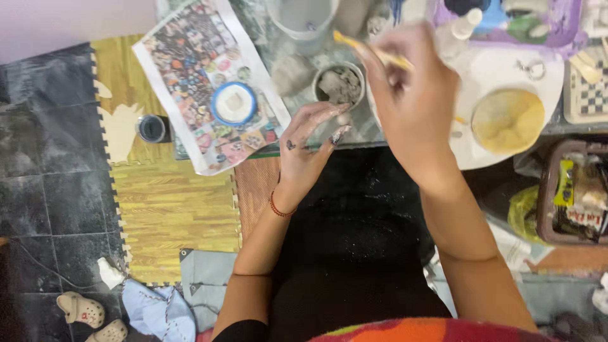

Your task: The person shapes a small piece of clay into a round form using a yellow sculpting tool and their fingers. They repeatedly smooth and refine the surface of the clay ball while seated on the floor.

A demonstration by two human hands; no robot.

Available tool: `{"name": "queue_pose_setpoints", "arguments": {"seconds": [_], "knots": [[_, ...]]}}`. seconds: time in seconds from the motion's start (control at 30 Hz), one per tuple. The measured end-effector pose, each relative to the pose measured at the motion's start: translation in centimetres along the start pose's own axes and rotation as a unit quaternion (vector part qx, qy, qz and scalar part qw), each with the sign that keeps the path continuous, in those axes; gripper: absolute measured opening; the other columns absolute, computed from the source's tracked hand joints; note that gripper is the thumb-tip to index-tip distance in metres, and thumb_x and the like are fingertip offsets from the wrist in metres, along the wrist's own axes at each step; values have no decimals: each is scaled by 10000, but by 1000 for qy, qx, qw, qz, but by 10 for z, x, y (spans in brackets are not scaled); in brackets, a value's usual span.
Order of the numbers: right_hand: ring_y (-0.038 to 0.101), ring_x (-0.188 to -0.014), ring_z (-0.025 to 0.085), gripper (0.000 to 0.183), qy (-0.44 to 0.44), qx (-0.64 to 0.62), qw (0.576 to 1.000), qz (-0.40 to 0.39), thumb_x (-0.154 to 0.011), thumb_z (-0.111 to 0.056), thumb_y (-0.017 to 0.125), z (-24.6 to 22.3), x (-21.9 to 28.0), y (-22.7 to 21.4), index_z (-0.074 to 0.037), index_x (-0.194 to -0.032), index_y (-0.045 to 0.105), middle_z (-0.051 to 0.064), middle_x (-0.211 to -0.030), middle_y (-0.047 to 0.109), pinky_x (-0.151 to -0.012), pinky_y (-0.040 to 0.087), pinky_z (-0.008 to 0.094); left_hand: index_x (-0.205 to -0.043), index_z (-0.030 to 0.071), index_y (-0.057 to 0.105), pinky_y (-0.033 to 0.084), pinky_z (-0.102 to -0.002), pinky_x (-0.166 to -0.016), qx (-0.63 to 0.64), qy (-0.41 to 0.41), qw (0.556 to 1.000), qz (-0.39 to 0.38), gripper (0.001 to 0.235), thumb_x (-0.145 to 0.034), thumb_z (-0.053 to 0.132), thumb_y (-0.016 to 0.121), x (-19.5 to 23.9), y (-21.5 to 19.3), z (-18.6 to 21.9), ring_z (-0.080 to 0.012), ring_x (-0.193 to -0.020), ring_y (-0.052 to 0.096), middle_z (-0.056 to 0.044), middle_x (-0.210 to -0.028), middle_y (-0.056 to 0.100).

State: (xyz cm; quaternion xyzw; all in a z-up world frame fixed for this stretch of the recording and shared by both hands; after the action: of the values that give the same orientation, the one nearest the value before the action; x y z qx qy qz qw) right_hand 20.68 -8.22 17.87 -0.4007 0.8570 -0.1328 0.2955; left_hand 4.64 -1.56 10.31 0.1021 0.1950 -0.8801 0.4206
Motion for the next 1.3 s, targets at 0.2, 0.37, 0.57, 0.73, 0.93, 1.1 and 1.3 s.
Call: {"name": "queue_pose_setpoints", "arguments": {"seconds": [0.2, 0.37, 0.57, 0.73, 0.93, 1.1, 1.3], "knots": [[711, -812, 308, 105, -134, 198, 971, -2, -975, -140, 764, 17, -79, 71, -74, -981, 682, 92, -904, 728, -673, 527, 414, -1251, 82, 653, 553, -329, -1064, 7, 18, 997, 78, 456, -850, -85, 792, -2, -16, 0, -226, -1192, 667, -69, -1250, 688], [681, -688, 297, 157, -100, 256, 961, -19, -943, -218, 807, 24, -94, 89, -93, -938, 712, 83, -774, 701, -570, 483, 428, -1230, 70, 687, 542, -332, -1085, 13, -21, 999, 39, 480, -807, -154, 720, 1, -11, -13, -243, -1216, 671, -71, -1243, 707], [533, -718, 123, 191, 42, -19, 999, 27, -1072, -47, 818, 10, -11, -5, 16, -1036, 641, 77, -818, 633, -594, 393, 239, -1237, 104, 698, 536, -355, -1130, 11, -13, 999, -47, 505, -789, -126, 731, -5, 21, -10, -242, -1263, 660, -53, -1274, 706], [674, -917, 82, 149, 96, -135, 976, 143, -987, 2, 715, 29, 63, -87, -27, -1027, 575, 16, -1013, 676, -799, 554, 210, -1226, 132, 694, 528, -384, -1140, 4, 27, 995, -97, 455, -817, -23, 819, -14, 69, -4, -242, -1288, 636, -25, -1279, 690], [589, -885, 114, 119, 132, -5, 981, 143, -1085, 118, 683, 93, 129, -118, 36, -1166, 712, 84, -1017, 671, -832, 475, 205, -1226, 134, 707, 494, -418, -1185, -17, 68, 986, -154, 491, -771, -28, 794, -20, 116, -3, -261, -1352, 577, -5, -1304, 696], [592, -894, 107, 175, 120, -2, 982, 146, -979, 75, 786, 114, 146, -111, 16, -1116, 695, 91, -1080, 642, -796, 472, 196, -1191, 136, 724, 515, -394, -1129, -33, 47, 987, -153, 411, -810, 39, 845, -20, 122, -11, -246, -1283, 595, 13, -1249, 713], [544, -739, 81, 116, 156, 21, 976, 153, -991, 23, 817, 119, 152, -96, 1, -1053, 721, 71, -993, 699, -625, 384, 209, -1167, 120, 731, 527, -387, -1097, -49, 67, 985, -154, 400, -792, 75, 863, -21, 123, -13, -239, -1236, 609, -3, -1186, 710]]}}
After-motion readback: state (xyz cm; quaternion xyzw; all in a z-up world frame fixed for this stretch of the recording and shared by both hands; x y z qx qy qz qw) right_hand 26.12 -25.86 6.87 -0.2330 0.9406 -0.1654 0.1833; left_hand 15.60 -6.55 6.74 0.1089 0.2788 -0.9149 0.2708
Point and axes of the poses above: each hand's wrist, its own x-axis away from the middle knuckle, its own y-axis out of the palm, z = x × y, the point moved 7 cm from there along -x, towards the middle knuckle
